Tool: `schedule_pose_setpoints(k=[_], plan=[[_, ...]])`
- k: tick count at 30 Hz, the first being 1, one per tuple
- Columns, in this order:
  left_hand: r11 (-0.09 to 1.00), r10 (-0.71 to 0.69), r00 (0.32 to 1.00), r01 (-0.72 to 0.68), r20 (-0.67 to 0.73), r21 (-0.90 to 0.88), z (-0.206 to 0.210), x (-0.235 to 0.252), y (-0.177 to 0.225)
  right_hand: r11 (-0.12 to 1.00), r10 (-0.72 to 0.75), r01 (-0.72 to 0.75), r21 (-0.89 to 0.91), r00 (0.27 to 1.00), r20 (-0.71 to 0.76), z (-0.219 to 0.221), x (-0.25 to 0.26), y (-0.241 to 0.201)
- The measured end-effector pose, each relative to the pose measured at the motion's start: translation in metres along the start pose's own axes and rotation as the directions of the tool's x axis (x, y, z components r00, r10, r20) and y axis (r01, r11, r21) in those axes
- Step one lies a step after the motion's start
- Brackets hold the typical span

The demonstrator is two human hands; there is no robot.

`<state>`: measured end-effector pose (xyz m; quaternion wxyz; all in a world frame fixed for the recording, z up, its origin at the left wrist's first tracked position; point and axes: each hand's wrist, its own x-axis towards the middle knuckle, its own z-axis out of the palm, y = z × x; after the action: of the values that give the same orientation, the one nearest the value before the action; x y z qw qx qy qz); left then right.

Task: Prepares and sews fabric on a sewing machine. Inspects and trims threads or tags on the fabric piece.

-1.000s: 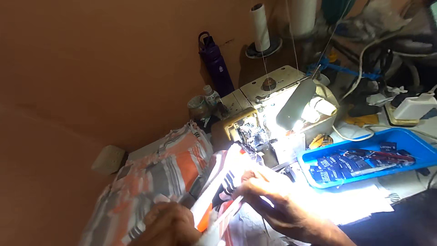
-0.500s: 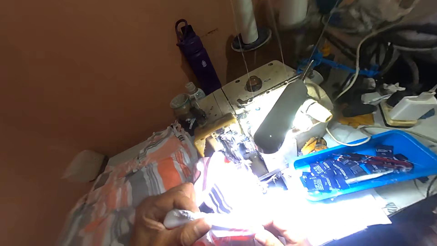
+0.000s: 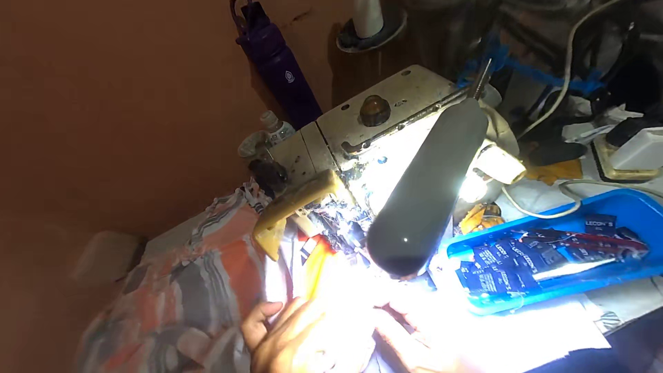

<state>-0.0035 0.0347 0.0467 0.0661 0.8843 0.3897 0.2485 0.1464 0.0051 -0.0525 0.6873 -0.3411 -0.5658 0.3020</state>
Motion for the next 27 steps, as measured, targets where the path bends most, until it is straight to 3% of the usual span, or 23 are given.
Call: schedule_pose_setpoints(k=[2, 6, 8, 16, 21, 25, 27], plan=[[0.991, -0.019, 0.993, 0.034, -0.117, 0.128, 0.018, -0.007, 0.007, 1.0, 0.01, -0.011, -0.018, 0.999, -0.039, -0.001, 0.001, 0.002], [0.971, -0.081, 0.941, 0.149, -0.329, 0.187, 0.048, -0.01, 0.017, 0.997, 0.034, -0.043, -0.06, 0.99, -0.139, 0.0, -0.001, -0.001], [0.955, -0.087, 0.924, 0.184, -0.372, 0.234, 0.055, -0.011, 0.021, 0.995, 0.061, -0.073, -0.068, 0.985, -0.158, 0.001, -0.009, -0.009], [0.918, -0.06, 0.896, 0.223, -0.441, 0.327, 0.065, -0.019, 0.024, 0.976, 0.14, -0.164, -0.14, 0.976, -0.165, -0.005, -0.055, -0.034], [0.929, -0.127, 0.877, 0.268, -0.463, 0.254, 0.067, 0.001, 0.001, 0.962, 0.193, -0.219, -0.164, 0.968, -0.157, -0.009, -0.041, -0.035], [0.962, -0.252, 0.897, 0.273, -0.364, 0.007, 0.058, 0.036, -0.028, 0.975, 0.068, -0.086, -0.207, 0.994, -0.088, -0.003, -0.017, -0.022], [0.945, -0.313, 0.895, 0.328, -0.317, -0.006, 0.05, 0.036, -0.029, 0.974, -0.028, 0.016, -0.225, 0.998, -0.053, 0.001, -0.005, -0.013]])
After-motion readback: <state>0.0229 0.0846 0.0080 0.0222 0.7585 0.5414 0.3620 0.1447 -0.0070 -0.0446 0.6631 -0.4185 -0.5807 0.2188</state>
